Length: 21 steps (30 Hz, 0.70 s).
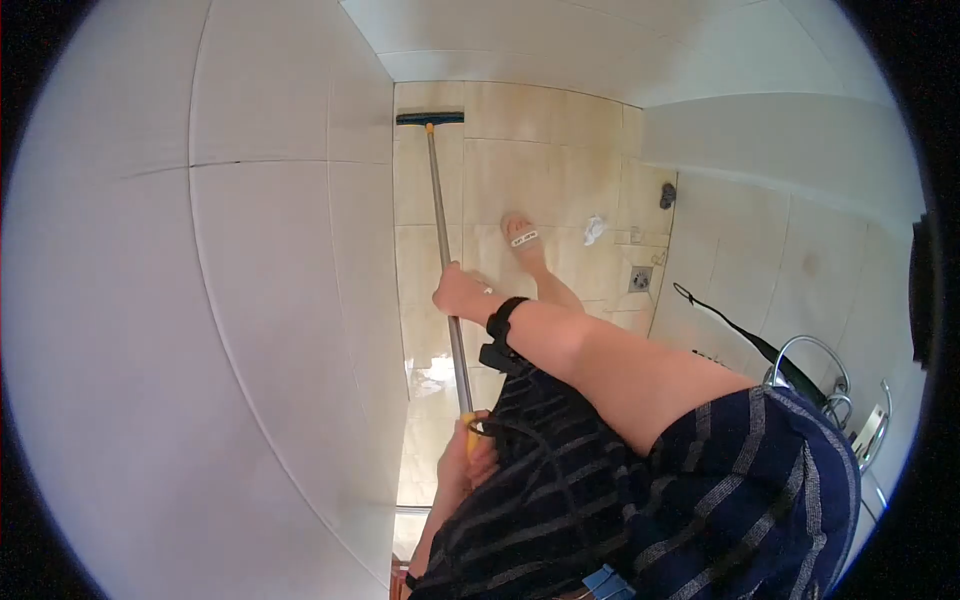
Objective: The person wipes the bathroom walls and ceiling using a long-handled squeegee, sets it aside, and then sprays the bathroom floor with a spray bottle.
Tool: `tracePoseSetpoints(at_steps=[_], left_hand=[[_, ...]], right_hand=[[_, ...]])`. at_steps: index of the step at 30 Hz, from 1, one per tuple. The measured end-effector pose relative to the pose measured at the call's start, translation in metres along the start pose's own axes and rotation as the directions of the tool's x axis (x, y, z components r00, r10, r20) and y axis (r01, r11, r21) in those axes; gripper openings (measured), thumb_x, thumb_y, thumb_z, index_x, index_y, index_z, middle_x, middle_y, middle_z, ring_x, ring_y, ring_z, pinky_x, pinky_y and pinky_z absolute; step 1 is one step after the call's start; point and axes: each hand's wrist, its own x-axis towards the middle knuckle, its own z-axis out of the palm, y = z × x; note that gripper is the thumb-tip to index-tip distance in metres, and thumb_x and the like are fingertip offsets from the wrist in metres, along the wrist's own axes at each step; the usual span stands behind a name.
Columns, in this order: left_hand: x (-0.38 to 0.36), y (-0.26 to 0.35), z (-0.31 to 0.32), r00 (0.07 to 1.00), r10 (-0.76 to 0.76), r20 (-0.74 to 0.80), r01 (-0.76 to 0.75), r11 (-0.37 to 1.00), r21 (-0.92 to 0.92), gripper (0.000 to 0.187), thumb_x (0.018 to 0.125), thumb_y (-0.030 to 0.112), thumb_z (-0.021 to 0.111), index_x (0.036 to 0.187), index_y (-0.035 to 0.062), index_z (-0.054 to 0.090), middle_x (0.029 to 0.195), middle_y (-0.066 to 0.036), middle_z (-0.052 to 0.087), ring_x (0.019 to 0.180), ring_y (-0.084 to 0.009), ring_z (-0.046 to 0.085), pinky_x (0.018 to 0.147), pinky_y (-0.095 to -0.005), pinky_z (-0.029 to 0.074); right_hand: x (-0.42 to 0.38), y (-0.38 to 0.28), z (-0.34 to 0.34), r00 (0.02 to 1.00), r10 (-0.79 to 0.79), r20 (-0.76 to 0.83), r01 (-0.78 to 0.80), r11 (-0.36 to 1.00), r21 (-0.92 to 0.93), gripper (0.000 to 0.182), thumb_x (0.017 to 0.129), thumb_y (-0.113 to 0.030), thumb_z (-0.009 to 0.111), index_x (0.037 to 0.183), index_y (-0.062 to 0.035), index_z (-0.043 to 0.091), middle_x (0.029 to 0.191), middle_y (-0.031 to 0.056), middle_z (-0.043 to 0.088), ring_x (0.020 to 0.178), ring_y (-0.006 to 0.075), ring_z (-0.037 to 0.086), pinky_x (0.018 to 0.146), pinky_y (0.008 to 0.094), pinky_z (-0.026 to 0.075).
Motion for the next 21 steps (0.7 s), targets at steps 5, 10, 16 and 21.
tracePoseSetpoints(at_steps=[5, 10, 16, 21], left_hand=[[0.021, 0.040, 0.066, 0.997, 0.025, -0.079, -0.026, 1.000, -0.003, 0.036, 0.096, 0.039, 0.035, 0.117, 0.0118, 0.045, 0.059, 0.004, 0.036, 0.040, -0.0057, 0.029, 0.034, -0.0193, 0.024], [0.027, 0.043, 0.107, 0.983, -0.079, -0.165, 0.103, 0.984, 0.145, 0.037, 0.096, 0.040, 0.035, 0.115, 0.0113, 0.046, 0.060, 0.003, 0.036, 0.041, -0.0054, 0.029, 0.034, -0.0189, 0.024], [0.083, 0.049, 0.126, 0.971, -0.237, -0.017, 0.228, 0.908, 0.352, 0.032, 0.095, 0.037, 0.040, 0.112, 0.0112, 0.047, 0.061, 0.003, 0.038, 0.041, -0.0047, 0.029, 0.035, -0.0180, 0.024], [0.051, 0.041, 0.118, 0.977, -0.114, -0.183, 0.182, 0.890, 0.418, 0.037, 0.093, 0.041, 0.043, 0.117, 0.0123, 0.047, 0.061, 0.003, 0.041, 0.040, -0.0047, 0.030, 0.033, -0.0181, 0.022]], right_hand=[[0.046, -0.012, -0.071, 0.925, -0.183, 0.333, 0.246, 0.957, -0.156, 0.041, 0.075, -0.008, 0.054, 0.102, 0.0205, 0.045, 0.098, 0.0332, 0.054, 0.087, 0.0418, 0.058, 0.079, 0.0417, 0.048], [0.064, 0.053, -0.039, 0.974, -0.009, -0.228, 0.044, 0.988, 0.150, 0.026, 0.068, -0.012, 0.060, 0.085, 0.0076, 0.058, 0.079, 0.0234, 0.062, 0.071, 0.0406, 0.061, 0.066, 0.0419, 0.050], [0.084, 0.208, -0.068, 0.989, -0.117, 0.094, 0.141, 0.939, -0.314, 0.017, 0.076, -0.012, 0.053, 0.083, -0.0030, 0.066, 0.092, 0.0152, 0.065, 0.093, 0.0267, 0.061, 0.075, 0.0398, 0.047], [0.039, 0.169, -0.072, 0.935, -0.355, 0.000, 0.314, 0.827, -0.467, 0.016, 0.074, -0.018, 0.057, 0.069, -0.0079, 0.068, 0.071, 0.0143, 0.064, 0.076, 0.0291, 0.062, 0.067, 0.0390, 0.045]])
